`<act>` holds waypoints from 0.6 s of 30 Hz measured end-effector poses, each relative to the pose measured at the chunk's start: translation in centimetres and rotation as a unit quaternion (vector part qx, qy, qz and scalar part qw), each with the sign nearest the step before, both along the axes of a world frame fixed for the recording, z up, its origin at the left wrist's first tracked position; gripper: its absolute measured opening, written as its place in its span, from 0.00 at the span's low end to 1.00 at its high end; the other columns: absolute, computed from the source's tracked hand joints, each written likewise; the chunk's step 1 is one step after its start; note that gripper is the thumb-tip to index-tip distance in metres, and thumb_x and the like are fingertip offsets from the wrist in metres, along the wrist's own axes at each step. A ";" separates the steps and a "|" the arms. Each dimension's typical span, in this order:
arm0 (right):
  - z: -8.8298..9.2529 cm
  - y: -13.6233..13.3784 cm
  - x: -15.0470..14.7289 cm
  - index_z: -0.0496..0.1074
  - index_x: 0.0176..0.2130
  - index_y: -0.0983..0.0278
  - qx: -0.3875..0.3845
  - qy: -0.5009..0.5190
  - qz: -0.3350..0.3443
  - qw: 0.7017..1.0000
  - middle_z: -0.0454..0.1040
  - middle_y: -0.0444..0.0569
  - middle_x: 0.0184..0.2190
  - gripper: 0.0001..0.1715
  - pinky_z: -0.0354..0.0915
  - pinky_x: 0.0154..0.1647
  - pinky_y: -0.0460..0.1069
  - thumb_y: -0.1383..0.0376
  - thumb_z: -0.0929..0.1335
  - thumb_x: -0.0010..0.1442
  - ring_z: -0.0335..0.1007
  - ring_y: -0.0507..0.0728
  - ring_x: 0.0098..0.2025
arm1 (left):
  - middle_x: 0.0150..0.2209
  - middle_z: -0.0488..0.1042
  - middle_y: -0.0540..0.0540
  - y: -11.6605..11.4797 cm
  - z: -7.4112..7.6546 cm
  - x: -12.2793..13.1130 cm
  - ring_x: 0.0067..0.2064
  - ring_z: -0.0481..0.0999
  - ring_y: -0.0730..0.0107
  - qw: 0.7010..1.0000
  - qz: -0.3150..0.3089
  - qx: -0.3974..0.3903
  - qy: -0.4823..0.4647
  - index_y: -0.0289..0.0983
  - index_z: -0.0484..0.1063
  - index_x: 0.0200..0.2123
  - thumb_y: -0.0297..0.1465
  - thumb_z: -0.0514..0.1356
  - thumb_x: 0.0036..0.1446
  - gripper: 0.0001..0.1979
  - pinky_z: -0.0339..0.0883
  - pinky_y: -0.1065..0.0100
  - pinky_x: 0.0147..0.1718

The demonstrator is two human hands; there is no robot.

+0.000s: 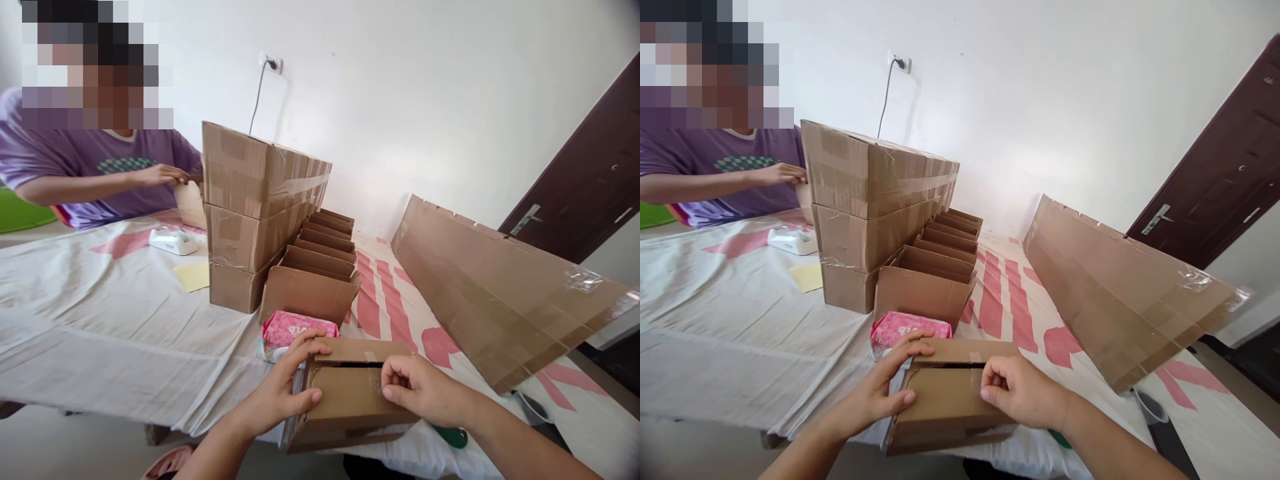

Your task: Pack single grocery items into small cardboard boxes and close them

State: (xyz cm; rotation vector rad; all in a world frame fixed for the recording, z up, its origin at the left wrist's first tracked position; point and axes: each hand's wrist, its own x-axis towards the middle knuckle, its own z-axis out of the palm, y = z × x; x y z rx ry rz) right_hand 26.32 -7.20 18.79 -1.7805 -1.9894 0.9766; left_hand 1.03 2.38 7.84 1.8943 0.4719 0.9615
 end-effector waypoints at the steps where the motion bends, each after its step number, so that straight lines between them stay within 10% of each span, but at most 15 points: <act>1: 0.1 -0.2 -0.3 0.68 0.30 0.62 0.015 -0.042 -0.001 0.999 0.69 0.41 0.24 0.02 0.55 0.26 0.45 0.68 0.67 0.56 0.61 0.50 0.26 | 0.63 0.56 0.39 0.0 0.0 0.0 0.66 0.53 0.44 1.000 -0.003 -0.002 -0.003 0.45 0.64 0.55 0.55 0.58 0.53 0.32 0.48 0.47 0.63; 9: -0.1 -0.3 -1.6 0.68 0.30 0.61 0.145 -0.195 0.026 0.970 0.73 0.43 0.26 0.04 0.58 0.30 0.48 0.70 0.66 0.56 0.66 0.53 0.28 | 0.62 0.58 0.37 -0.3 0.0 0.3 0.61 0.60 0.47 0.997 -0.020 -0.067 -0.040 0.44 0.47 0.64 0.57 0.59 0.51 0.44 0.55 0.48 0.59; 18: -0.3 -0.9 -0.1 0.62 0.28 0.60 0.205 -0.037 -0.002 0.978 0.76 0.48 0.40 0.09 0.68 0.40 0.50 0.73 0.64 0.56 0.73 0.56 0.40 | 0.61 0.57 0.39 -0.2 -0.5 0.4 0.61 0.61 0.50 0.996 -0.018 -0.057 -0.066 0.45 0.49 0.59 0.52 0.60 0.53 0.37 0.54 0.50 0.59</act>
